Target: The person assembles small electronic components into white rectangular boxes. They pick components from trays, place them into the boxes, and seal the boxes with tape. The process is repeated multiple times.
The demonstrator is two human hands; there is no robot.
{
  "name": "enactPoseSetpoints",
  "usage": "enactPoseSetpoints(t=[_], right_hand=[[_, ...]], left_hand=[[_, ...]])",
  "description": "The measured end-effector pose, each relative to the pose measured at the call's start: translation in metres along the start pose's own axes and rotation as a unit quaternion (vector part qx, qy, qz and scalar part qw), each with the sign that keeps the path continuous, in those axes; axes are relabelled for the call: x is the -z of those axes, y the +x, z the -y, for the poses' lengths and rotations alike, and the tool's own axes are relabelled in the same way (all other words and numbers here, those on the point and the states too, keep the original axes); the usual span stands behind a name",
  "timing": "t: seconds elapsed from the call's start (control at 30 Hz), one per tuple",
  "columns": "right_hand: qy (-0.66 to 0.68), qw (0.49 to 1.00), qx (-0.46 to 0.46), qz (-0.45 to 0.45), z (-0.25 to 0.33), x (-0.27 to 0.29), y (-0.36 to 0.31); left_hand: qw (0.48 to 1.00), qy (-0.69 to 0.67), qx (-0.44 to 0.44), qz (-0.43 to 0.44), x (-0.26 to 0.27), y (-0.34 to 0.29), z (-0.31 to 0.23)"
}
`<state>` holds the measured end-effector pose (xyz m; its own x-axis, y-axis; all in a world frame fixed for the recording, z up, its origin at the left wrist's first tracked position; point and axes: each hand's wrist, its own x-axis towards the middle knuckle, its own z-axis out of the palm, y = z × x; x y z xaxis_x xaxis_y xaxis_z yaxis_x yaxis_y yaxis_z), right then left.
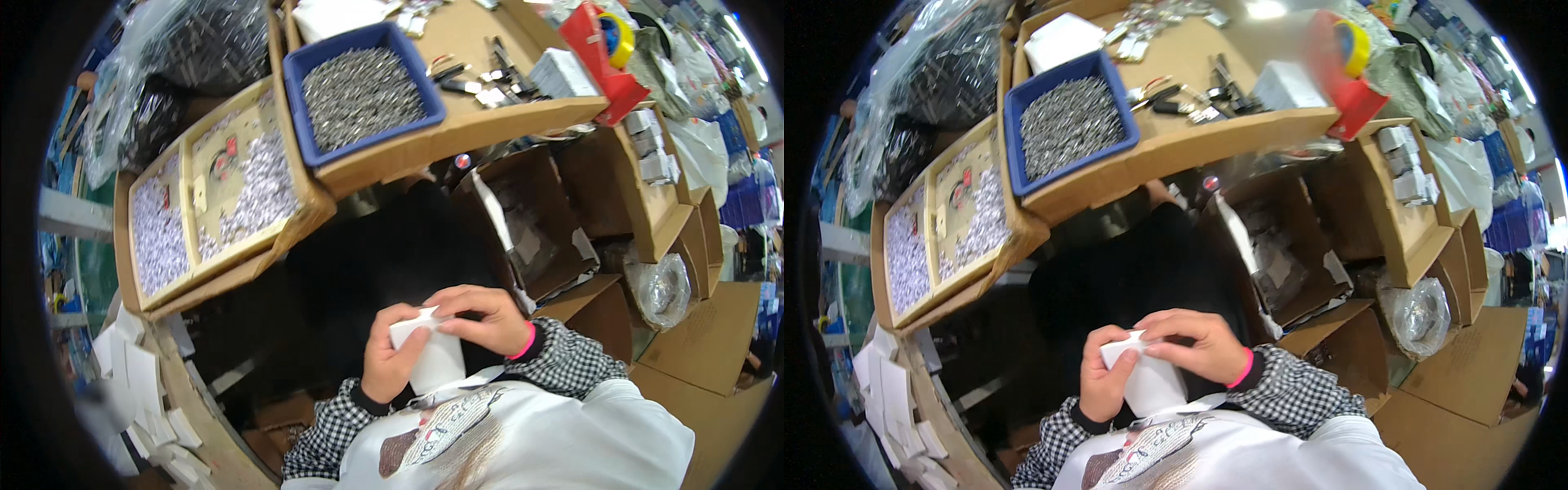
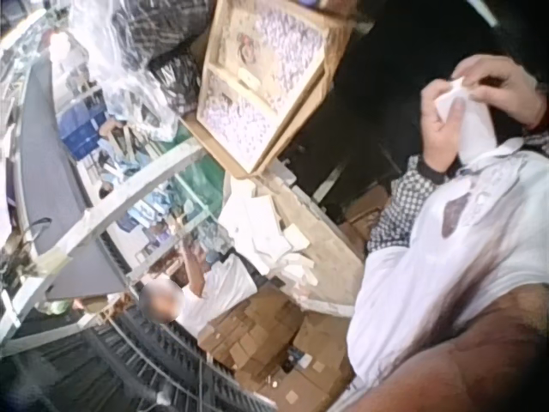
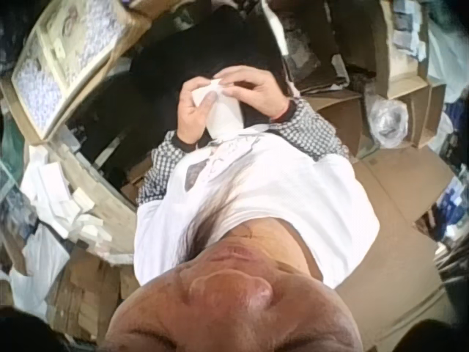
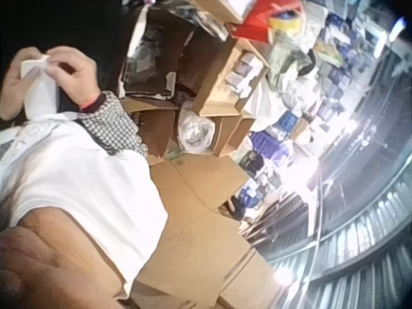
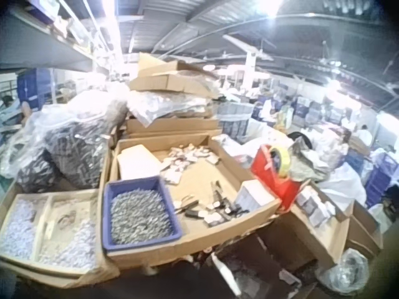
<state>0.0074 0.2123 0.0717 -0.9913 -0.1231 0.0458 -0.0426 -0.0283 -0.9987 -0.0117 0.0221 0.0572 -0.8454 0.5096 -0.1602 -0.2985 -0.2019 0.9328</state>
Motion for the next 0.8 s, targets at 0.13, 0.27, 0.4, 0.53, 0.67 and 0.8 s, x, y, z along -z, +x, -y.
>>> enactPoseSetpoints(t=[0.13,0.27,0.4,0.53,0.67,0.8], right_hand=[[-0.102,0.991,0.085,-0.002,0.014,0.007,0.024],[-0.26,0.943,0.122,-0.166,0.052,0.07,0.041],[-0.286,0.8,0.224,-0.478,0.097,0.172,0.059],[-0.296,0.807,0.058,-0.507,0.12,0.248,0.072],[-0.197,0.861,-0.105,-0.457,0.121,0.273,0.075],[-0.099,0.899,-0.063,-0.423,0.122,0.267,0.071]], left_hand=[[0.995,0.042,-0.056,-0.064,-0.003,0.012,-0.01],[0.979,0.168,-0.047,-0.101,0.004,0.011,-0.014],[0.993,0.063,0.022,-0.099,0.008,0.003,-0.001],[0.994,0.073,0.02,-0.081,0.008,0.003,0.006],[0.994,0.075,0.028,-0.071,0.004,0.006,-0.002],[0.992,0.099,0.028,-0.078,-0.003,0.003,-0.014]])
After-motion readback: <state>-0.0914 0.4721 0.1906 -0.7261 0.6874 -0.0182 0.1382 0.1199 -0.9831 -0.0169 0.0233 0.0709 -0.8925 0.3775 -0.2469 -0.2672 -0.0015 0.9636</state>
